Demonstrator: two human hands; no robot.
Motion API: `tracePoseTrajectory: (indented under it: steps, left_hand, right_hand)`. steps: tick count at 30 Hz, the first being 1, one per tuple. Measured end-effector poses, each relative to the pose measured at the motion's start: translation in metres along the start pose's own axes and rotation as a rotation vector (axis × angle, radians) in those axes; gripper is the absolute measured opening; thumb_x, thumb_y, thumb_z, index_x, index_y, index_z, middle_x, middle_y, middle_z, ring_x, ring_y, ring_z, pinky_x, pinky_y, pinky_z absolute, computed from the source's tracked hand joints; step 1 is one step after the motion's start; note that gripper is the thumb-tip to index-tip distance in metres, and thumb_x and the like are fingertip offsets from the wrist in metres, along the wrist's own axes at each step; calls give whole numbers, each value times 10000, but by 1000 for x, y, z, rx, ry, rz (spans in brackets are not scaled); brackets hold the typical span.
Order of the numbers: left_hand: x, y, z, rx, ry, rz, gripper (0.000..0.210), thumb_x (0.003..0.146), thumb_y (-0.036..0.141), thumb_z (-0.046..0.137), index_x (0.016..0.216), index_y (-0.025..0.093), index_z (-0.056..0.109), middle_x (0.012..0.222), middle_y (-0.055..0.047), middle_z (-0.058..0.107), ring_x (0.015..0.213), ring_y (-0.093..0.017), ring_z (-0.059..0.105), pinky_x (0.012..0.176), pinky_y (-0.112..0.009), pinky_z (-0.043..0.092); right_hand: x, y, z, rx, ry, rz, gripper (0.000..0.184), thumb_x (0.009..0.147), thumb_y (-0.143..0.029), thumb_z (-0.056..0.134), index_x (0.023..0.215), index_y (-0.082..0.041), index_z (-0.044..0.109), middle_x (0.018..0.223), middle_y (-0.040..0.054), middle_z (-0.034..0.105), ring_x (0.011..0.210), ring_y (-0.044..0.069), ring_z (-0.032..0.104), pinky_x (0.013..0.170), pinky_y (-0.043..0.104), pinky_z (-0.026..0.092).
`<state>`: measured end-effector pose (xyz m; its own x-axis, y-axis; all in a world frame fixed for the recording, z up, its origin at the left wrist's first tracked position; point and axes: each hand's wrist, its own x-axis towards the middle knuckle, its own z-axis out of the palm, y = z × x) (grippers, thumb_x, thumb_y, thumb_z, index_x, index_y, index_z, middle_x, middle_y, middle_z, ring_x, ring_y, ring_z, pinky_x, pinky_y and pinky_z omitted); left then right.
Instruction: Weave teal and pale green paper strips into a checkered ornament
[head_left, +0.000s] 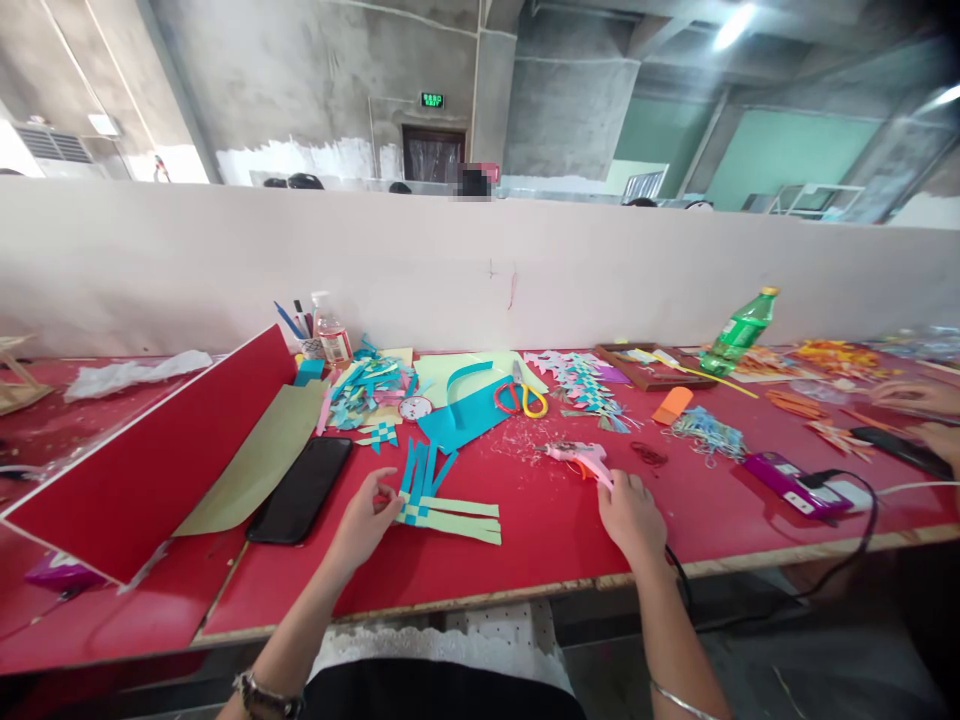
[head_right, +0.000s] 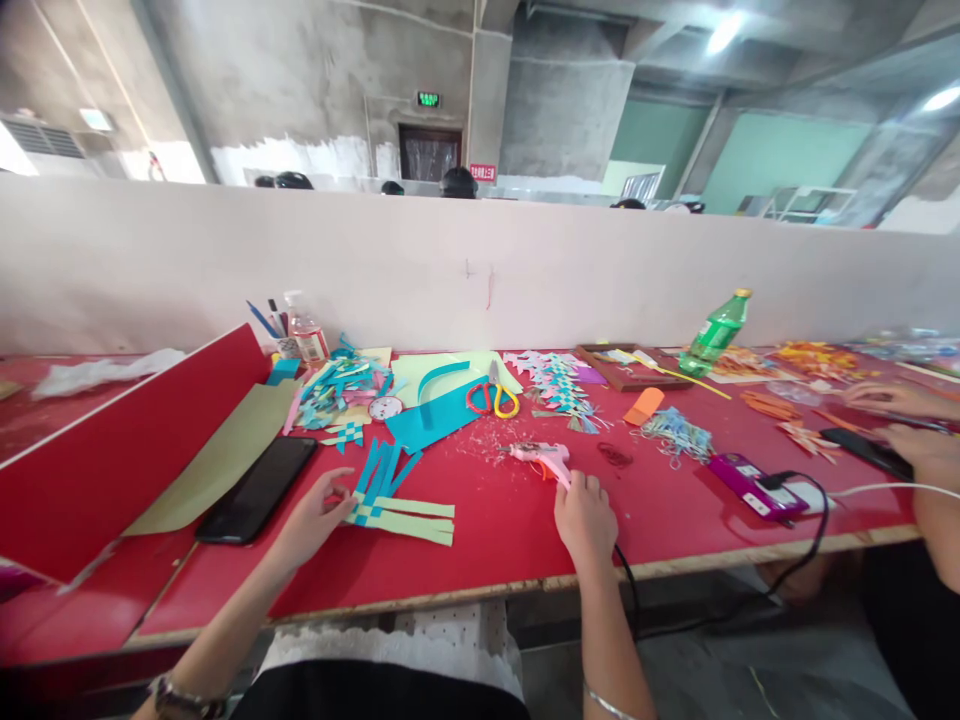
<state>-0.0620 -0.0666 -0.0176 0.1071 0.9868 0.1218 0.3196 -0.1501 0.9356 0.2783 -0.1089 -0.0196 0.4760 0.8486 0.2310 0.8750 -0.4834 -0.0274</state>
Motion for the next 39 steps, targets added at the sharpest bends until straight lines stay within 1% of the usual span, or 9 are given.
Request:
tracePoseTrajectory:
  steps: [9,13,15,18,26,28,30,33,39]
  left_hand:
    - [-19,5,3,493,-32,91,336,756,301,419,1074,192,404,663,26,541,595,-134,548,567,-233,414]
    - [-20,10,2,657,-26,146,232,810,263,322,968,202,480,840,-44,598,752,-169,581,616,-244,416]
    - [-20,13,-1,663,-20,179,245,835,261,265,856,198,501,861,-58,597,763,-173,577,624,-250,416]
    - [-19,14,-6,625,-55,207,266,847,282,245,704,203,455,707,-30,567,644,-161,549,591,-250,407]
    - [-20,3,-8,518,-200,205,241,859,339,243,762,216,426,737,-29,536,687,-173,534,642,-280,418]
    - [-19,1,-8,502,-200,204,241,861,345,244,766,217,425,741,-31,533,686,-173,532,640,-279,421]
    - [-19,0,-8,494,-201,204,246,864,347,244,756,217,422,729,-29,530,673,-171,532,637,-275,425]
    - [-20,1,-9,479,-210,208,245,868,344,252,752,219,428,727,-25,537,668,-162,540,639,-260,434]
    - [-23,-3,-9,492,-167,257,213,864,302,297,744,230,458,691,-3,565,624,-130,568,598,-196,455]
  right_hand:
    - [4,5,-5,75,-62,54,244,860,-287,306,1000,-160,460,995,103,546,862,200,572,578,254,405]
    - [10,13,-6,128,-105,145,302,862,-317,277,1062,-154,434,955,115,586,796,216,602,588,282,421]
    - [16,18,-6,127,-80,166,326,863,-317,267,1099,-146,413,966,126,589,787,226,606,592,297,424]
    - [29,26,-5,109,-48,180,336,868,-300,254,1127,-137,392,1024,138,568,789,218,606,591,290,421]
    - [48,35,-9,24,-28,162,339,843,-317,332,984,-72,520,967,184,543,944,276,521,704,323,398]
    - [52,26,-16,7,61,132,358,839,-331,334,995,-75,528,991,194,523,982,298,481,730,351,385]
    - [60,11,-25,84,121,-1,308,832,-288,356,1000,-104,537,980,163,536,972,267,477,769,342,368]
    - [83,-26,-35,317,52,-302,253,831,-213,356,972,-159,559,962,91,576,924,188,504,801,280,356]
    - [150,-112,-27,399,-51,-477,237,841,-201,374,937,-210,591,894,20,638,813,138,566,702,219,396]
